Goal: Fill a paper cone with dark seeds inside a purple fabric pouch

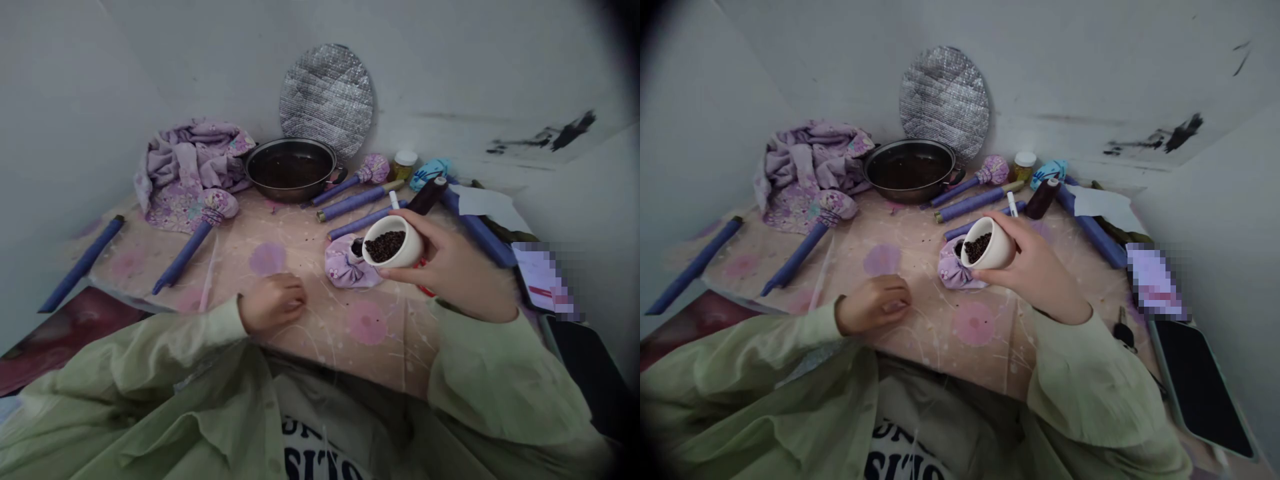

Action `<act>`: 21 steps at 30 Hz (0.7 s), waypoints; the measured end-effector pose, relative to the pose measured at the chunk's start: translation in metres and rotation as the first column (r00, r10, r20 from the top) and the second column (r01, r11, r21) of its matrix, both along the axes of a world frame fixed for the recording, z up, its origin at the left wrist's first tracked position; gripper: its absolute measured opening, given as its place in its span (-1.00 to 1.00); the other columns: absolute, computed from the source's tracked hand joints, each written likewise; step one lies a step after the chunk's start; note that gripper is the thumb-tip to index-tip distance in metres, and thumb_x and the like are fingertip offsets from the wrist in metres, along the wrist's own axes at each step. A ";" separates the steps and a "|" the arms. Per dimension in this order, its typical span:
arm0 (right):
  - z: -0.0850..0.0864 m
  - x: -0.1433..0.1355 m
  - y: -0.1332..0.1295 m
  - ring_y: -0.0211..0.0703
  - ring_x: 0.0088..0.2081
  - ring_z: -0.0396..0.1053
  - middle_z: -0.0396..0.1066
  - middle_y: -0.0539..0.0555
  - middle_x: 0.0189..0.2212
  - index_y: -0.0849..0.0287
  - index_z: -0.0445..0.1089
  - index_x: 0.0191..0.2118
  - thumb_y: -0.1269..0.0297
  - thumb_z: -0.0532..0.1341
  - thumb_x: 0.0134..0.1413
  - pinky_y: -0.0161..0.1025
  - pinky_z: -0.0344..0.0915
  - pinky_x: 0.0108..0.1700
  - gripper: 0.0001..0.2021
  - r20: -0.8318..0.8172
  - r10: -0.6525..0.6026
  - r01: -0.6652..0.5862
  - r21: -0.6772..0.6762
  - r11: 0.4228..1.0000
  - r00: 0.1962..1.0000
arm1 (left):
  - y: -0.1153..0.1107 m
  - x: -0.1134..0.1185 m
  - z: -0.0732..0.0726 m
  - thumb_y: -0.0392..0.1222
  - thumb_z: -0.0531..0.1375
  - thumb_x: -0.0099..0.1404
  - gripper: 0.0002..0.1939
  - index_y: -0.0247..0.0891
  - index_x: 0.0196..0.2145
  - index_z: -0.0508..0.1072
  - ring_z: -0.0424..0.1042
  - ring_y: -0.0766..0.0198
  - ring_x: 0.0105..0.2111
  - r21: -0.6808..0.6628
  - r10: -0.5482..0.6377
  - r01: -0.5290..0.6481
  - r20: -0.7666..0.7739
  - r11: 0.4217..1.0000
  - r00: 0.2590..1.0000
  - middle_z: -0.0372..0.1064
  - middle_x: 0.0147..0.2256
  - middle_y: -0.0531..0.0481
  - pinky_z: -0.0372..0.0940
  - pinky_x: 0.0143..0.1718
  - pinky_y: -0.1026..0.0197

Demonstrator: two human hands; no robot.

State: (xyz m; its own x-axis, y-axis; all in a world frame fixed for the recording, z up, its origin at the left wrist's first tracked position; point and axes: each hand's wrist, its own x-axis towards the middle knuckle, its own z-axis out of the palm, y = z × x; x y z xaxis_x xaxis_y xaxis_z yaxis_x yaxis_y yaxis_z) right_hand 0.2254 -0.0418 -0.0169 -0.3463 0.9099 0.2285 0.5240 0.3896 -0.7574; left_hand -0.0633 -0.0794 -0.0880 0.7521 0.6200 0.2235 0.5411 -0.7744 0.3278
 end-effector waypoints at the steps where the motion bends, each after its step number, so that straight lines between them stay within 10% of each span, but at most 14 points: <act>1: 0.000 0.000 0.000 0.14 0.10 0.29 0.32 0.08 0.07 -0.03 0.21 0.15 0.14 0.42 -0.23 0.19 0.18 0.19 -0.26 0.003 -0.003 0.003 0.000 1.000 1.000 | 0.004 -0.015 -0.003 -0.23 0.07 0.31 -0.81 -0.31 -0.37 0.44 0.38 0.32 -0.37 -0.018 0.050 -0.050 -0.003 0.999 0.999 0.42 -0.40 -0.04 0.29 -0.31 0.28; 7: 0.000 -0.001 0.002 0.13 0.11 0.29 0.32 0.07 0.07 -0.04 0.20 0.15 0.15 0.42 -0.24 0.15 0.18 0.20 -0.26 -0.022 -0.006 0.006 -0.018 1.000 1.000 | 0.003 -0.062 -0.025 -0.10 0.05 0.35 -0.72 -0.27 -0.34 0.49 0.40 0.29 -0.35 -0.048 0.124 -0.128 -0.079 0.991 0.989 0.45 -0.36 -0.05 0.31 -0.29 0.26; 21: 0.004 0.003 0.001 0.10 0.09 0.30 0.30 0.07 0.09 -0.05 0.19 0.16 0.16 0.42 -0.22 0.16 0.18 0.20 -0.26 -0.002 -0.025 0.025 0.013 1.000 1.000 | 0.008 -0.058 -0.018 -0.15 -0.13 0.44 -0.65 -0.31 -0.31 0.38 0.33 0.25 -0.33 -0.046 0.048 -0.060 -0.236 0.997 0.971 0.38 -0.32 -0.08 0.25 -0.22 0.18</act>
